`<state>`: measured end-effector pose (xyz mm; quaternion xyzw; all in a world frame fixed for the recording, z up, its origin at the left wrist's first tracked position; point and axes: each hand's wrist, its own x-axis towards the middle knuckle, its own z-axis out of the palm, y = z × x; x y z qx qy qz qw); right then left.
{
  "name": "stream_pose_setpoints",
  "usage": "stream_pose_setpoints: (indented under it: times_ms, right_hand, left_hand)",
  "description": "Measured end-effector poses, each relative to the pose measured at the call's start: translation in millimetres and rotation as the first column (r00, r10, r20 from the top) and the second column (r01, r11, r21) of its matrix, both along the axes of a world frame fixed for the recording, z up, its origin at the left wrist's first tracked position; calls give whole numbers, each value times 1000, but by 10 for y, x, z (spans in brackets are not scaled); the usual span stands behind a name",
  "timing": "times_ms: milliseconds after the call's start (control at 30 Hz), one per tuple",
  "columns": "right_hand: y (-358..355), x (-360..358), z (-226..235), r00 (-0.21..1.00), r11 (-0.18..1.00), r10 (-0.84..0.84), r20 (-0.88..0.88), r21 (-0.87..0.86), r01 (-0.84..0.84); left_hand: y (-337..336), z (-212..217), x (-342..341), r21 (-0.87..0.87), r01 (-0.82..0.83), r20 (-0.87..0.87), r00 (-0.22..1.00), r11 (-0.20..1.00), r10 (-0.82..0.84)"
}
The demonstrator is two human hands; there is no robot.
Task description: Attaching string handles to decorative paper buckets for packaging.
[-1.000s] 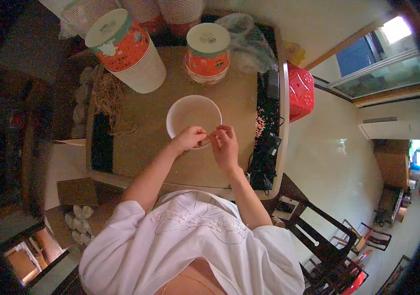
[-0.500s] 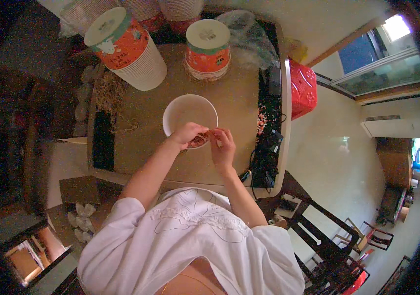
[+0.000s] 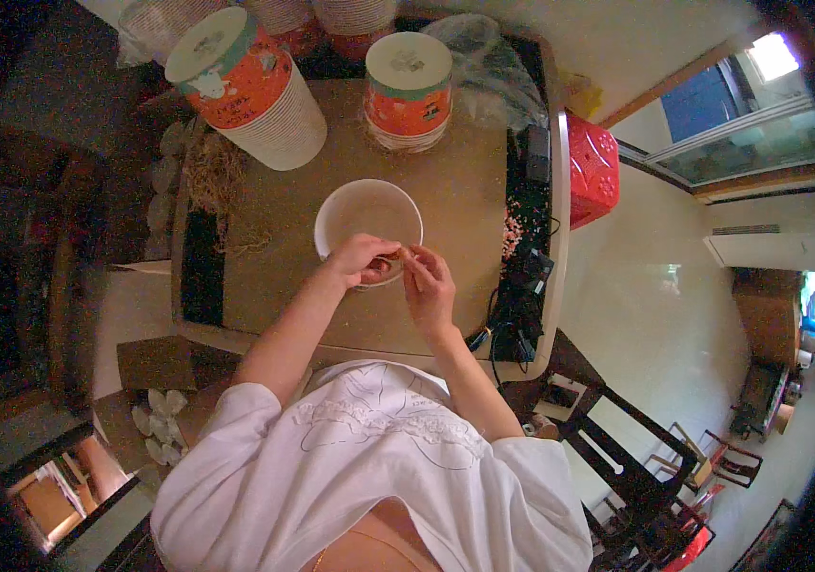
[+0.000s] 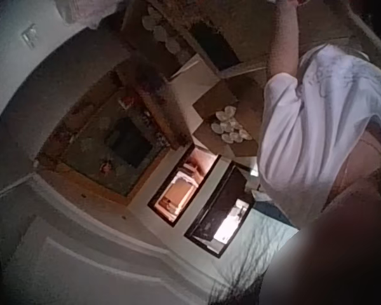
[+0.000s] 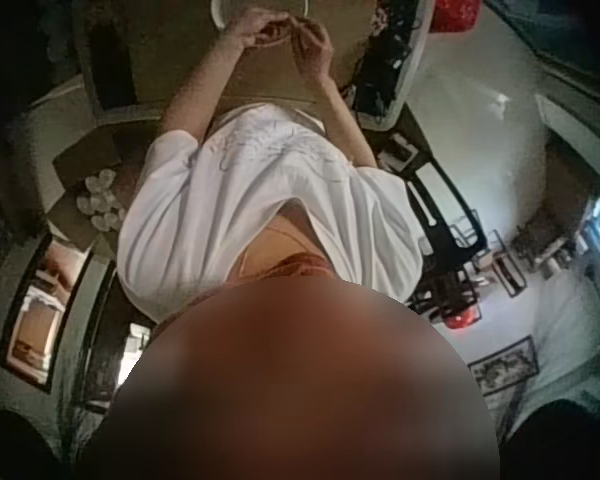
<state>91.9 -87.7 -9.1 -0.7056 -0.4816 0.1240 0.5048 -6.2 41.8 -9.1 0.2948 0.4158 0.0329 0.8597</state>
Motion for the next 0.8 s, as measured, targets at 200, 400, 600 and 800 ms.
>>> stream_pose_setpoints:
  times_ms: [200, 400, 600, 800]
  right_hand:
    - [-25, 8, -5, 999, 999, 33, 7, -13, -33]
    - [31, 1, 103, 982, 1000, -20, -187, -5, 20]
    - [103, 76, 59, 966, 989, -49, -252, -144, 13]
    - [139, 81, 16, 939, 984, -58, -339, -180, -5]
  left_hand:
    - [40, 141, -43, -12, 53, 13, 999, 999, -53]
    - [4, 64, -108, 170, 83, -54, 996, 982, -75]
    - [-63, 201, -81, 421, 110, -133, 989, 900, -58]
    - [-95, 248, -82, 526, 126, -159, 986, 841, -48]
